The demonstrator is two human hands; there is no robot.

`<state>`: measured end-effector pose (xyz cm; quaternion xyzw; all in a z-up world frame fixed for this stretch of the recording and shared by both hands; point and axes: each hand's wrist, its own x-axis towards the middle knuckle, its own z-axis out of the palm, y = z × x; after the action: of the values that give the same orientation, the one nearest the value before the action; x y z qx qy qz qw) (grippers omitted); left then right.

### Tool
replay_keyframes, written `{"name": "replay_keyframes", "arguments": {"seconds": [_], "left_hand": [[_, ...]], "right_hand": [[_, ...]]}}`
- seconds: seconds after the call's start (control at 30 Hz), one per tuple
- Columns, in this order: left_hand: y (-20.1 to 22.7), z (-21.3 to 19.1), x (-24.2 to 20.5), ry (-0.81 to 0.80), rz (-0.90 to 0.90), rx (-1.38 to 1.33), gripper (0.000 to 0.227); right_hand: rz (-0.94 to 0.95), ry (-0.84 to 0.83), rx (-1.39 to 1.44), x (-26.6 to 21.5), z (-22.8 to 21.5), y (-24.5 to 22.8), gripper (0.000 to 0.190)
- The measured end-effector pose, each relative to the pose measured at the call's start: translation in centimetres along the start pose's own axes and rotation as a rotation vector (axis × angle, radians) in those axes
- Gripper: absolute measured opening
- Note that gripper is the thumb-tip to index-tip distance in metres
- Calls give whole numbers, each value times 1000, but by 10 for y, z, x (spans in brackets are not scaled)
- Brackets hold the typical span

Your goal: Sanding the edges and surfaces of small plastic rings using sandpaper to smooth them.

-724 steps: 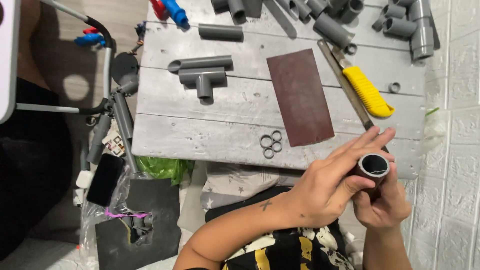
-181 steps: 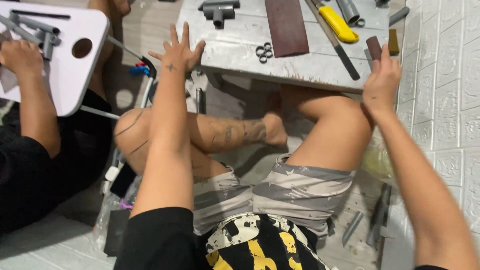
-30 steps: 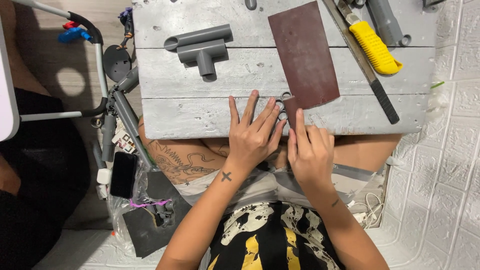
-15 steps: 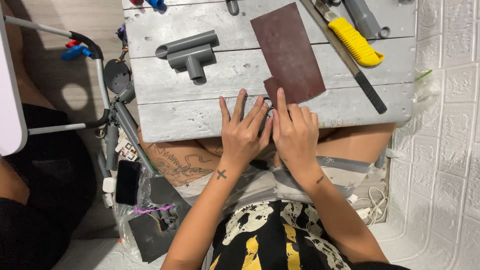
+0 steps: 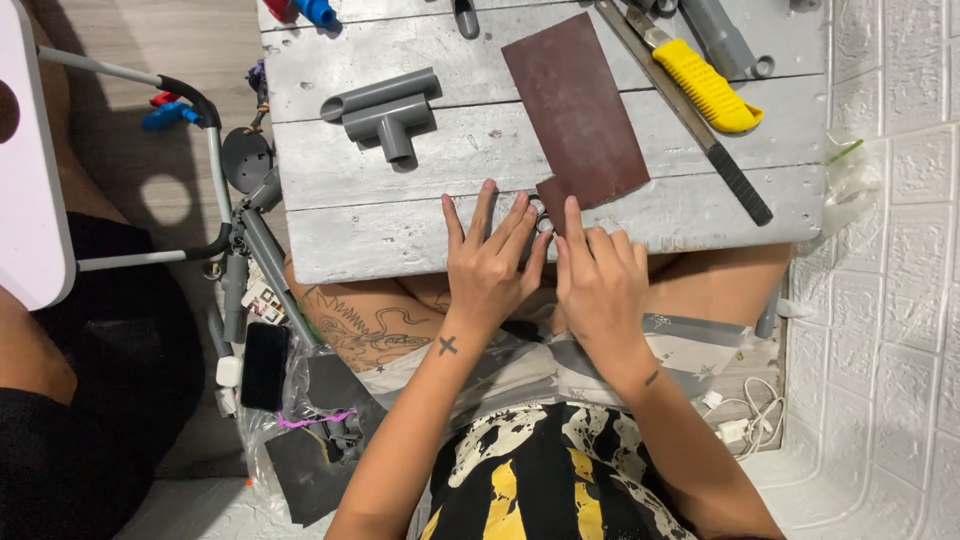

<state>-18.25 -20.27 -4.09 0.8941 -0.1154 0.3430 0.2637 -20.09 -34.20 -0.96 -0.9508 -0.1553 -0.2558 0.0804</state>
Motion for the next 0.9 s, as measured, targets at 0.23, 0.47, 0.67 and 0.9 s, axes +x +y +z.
{"name": "replay_keyframes", "arguments": {"seconds": [0.23, 0.47, 0.67, 0.9], "left_hand": [[-2, 1, -2, -5, 9, 17, 31], [0, 1, -3, -4, -10, -1, 29], [-1, 2, -4, 5, -9, 7, 29], [-3, 7, -7, 8, -4, 14, 31]], "right_hand": [[-33, 72, -37, 19, 15, -1, 38], [-34, 25, -51, 6, 12, 3, 40], [-45, 42, -62, 6, 11, 3, 39], [-49, 71, -69, 18, 19, 1, 40]]}}
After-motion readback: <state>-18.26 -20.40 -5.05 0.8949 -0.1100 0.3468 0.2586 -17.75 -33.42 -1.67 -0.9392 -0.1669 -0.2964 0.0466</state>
